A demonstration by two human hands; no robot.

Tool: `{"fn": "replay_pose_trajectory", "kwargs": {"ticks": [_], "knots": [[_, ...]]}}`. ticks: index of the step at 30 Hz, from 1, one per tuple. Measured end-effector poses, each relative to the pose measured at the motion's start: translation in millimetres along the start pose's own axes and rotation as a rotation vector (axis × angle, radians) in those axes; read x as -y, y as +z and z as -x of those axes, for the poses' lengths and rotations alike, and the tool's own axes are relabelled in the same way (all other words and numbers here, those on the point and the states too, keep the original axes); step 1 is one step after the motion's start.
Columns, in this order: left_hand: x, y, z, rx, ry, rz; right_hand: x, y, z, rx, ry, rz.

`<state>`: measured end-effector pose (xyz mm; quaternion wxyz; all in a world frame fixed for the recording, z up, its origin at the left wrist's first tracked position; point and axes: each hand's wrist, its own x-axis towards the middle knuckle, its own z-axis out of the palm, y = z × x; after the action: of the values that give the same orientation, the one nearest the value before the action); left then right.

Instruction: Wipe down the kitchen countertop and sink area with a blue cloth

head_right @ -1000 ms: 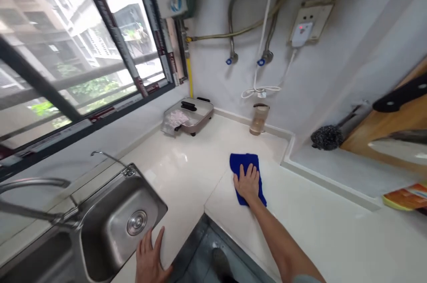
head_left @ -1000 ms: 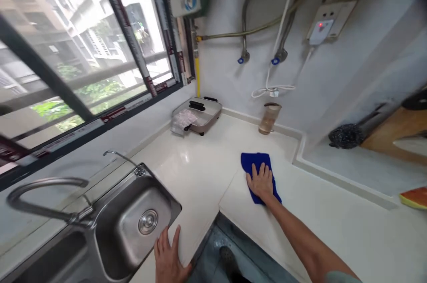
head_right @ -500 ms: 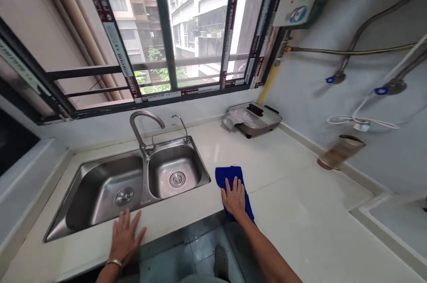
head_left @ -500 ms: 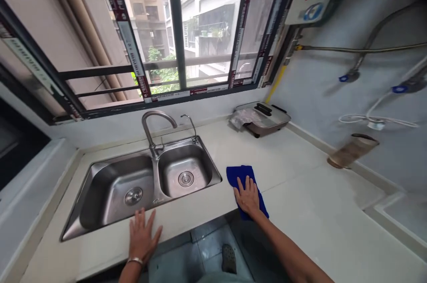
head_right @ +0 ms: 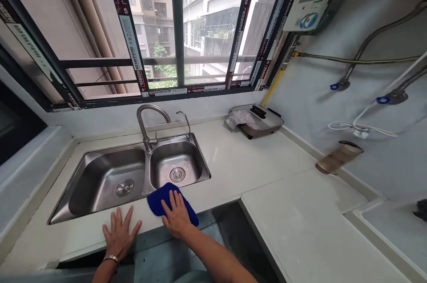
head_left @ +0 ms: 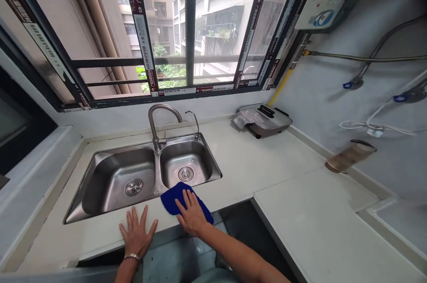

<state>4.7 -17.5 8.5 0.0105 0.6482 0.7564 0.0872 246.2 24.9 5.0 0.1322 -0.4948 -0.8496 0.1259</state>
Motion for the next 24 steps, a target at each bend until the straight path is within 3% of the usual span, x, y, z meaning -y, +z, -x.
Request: {"fn": "replay_pose_trajectory", "kwargs": {"ticks": [3,8,16,19,24], "knots": [[-8.6,-7.2,-4.4,0.159,0.187,-0.011,-17.0,-13.9,11.2,0.020,-0.206,0.007],[-26.5,-8.8,-16.2,0.275,0.382,-0.062,-90.7,-49.6,35.3,0.076,-0.346,0.073],[-67.6,5.0,-44.8,0.267,0.543,-0.103,-221.1,-96.8,92.4,0.009,-0.191,0.206],[-67.6,15.0,-45.7,0.201,0.619,-0.092,-252.9,-101.0,100.8,-0.037,-0.081,0.219],[-59.1,29.4,-40.9,0.016,0.645,-0.096,-288.7,-101.1,90.6,-0.067,0.057,0.214]]}}
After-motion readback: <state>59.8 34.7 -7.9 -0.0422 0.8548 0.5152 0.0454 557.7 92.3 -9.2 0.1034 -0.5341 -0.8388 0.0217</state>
